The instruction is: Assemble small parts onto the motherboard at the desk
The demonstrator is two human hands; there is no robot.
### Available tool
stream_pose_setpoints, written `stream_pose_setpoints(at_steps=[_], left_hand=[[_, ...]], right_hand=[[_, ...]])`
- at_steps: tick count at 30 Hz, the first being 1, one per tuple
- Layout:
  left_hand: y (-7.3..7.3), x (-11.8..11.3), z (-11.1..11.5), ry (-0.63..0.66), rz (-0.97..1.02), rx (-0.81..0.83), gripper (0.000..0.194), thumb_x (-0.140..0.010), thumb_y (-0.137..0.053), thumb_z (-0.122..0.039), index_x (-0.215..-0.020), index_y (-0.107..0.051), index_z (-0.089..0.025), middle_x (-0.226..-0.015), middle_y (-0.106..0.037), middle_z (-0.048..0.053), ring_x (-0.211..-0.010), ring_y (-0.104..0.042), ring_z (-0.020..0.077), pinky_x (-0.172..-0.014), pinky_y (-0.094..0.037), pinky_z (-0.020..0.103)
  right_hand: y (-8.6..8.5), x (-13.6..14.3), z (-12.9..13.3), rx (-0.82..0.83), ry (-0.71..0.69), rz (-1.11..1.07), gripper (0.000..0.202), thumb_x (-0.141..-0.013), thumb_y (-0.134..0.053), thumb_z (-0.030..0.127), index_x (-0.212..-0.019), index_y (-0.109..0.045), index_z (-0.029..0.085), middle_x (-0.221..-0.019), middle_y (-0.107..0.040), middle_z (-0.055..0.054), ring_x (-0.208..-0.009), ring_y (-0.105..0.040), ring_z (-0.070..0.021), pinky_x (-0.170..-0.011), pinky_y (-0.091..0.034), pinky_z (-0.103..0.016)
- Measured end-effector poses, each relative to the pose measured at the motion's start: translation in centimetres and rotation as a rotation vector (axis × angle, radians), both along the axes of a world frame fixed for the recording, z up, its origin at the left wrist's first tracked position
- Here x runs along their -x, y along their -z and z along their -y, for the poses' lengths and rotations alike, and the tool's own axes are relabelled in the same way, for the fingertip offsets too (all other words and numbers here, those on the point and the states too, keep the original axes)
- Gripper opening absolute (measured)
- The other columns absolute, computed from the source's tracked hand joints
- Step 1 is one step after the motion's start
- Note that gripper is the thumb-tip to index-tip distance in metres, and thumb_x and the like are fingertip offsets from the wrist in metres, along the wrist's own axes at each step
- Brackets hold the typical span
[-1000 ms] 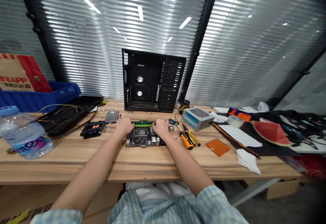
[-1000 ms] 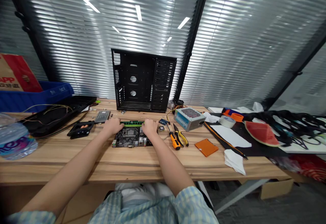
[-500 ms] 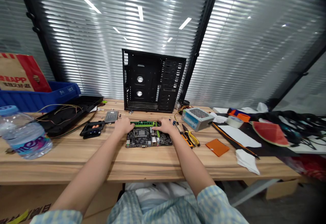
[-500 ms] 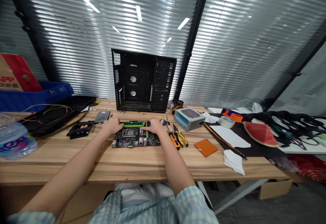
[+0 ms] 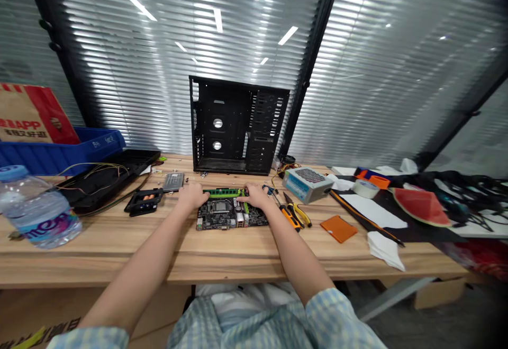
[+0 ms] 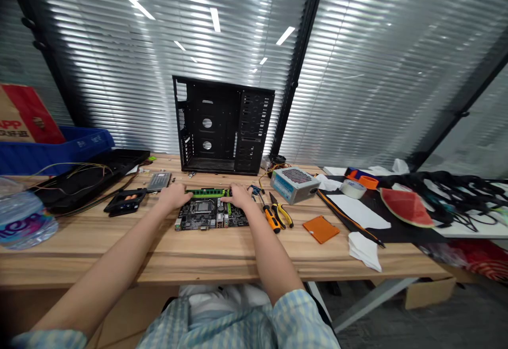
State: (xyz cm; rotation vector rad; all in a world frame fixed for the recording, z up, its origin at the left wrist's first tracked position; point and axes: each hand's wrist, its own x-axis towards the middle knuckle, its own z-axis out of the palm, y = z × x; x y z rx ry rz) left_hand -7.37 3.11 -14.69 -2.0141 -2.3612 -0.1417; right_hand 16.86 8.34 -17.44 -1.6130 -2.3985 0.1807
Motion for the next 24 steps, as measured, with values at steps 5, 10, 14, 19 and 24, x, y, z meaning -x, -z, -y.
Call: stream_pose_setpoints(at_steps=[5, 10, 14, 19, 24], left_hand=[[-0.1, 0.0, 0.1, 0.003, 0.0, 0.003, 0.052, -0.08, -0.043, -0.048, -0.107, -0.067, -0.01, -0.113, -0.067, 0.022, -0.108, -0.061, 0.0353, -0.09, -0.046, 0.044], [-0.1, 0.0, 0.1, 0.002, -0.001, 0.005, 0.052, -0.08, -0.043, -0.047, -0.107, -0.067, -0.01, -0.113, -0.066, 0.023, -0.109, -0.061, 0.0359, -0.09, -0.046, 0.044], [-0.1, 0.0, 0.0, 0.008, -0.005, 0.003, 0.052, -0.08, -0.043, -0.047, -0.107, -0.067, -0.01, -0.113, -0.067, 0.023, -0.108, -0.061, 0.0352, -0.09, -0.046, 0.044], [-0.2, 0.0, 0.1, 0.001, -0.009, -0.004, 0.052, -0.08, -0.042, -0.047, -0.105, -0.068, -0.009, -0.113, -0.066, 0.023, -0.108, -0.061, 0.0361, -0.09, -0.046, 0.045], [-0.3, -0.1, 0.4, -0.001, -0.018, -0.005, 0.051, -0.081, -0.041, -0.047, -0.104, -0.068, -0.01, -0.112, -0.067, 0.021, -0.107, -0.062, 0.0353, -0.089, -0.047, 0.044]], right_hand=[[0.2, -0.1, -0.1, 0.005, 0.001, -0.001, 0.055, -0.081, -0.055, 0.066, -0.115, -0.055, 0.022, -0.119, -0.062, -0.011, -0.114, -0.051, -0.0284, -0.091, -0.03, -0.043], [0.1, -0.1, 0.0, 0.003, -0.005, 0.009, 0.055, -0.082, -0.054, 0.066, -0.116, -0.054, 0.023, -0.122, -0.061, -0.011, -0.117, -0.05, -0.0302, -0.092, -0.03, -0.045], [-0.3, 0.2, 0.6, -0.004, 0.015, 0.025, 0.052, -0.083, -0.055, 0.063, -0.113, -0.054, 0.021, -0.12, -0.061, -0.012, -0.116, -0.051, -0.0295, -0.092, -0.031, -0.044], [-1.2, 0.3, 1.3, -0.035, 0.034, 0.01, 0.053, -0.08, -0.064, 0.058, -0.113, -0.05, 0.018, -0.118, -0.061, -0.014, -0.11, -0.055, -0.0279, -0.085, -0.038, -0.037], [-3.9, 0.3, 2.7, -0.029, -0.108, -0.316, 0.041, -0.081, -0.061, 0.059, -0.089, -0.05, 0.02, -0.078, -0.058, -0.002, -0.072, -0.055, -0.0168, -0.065, -0.038, -0.028]])
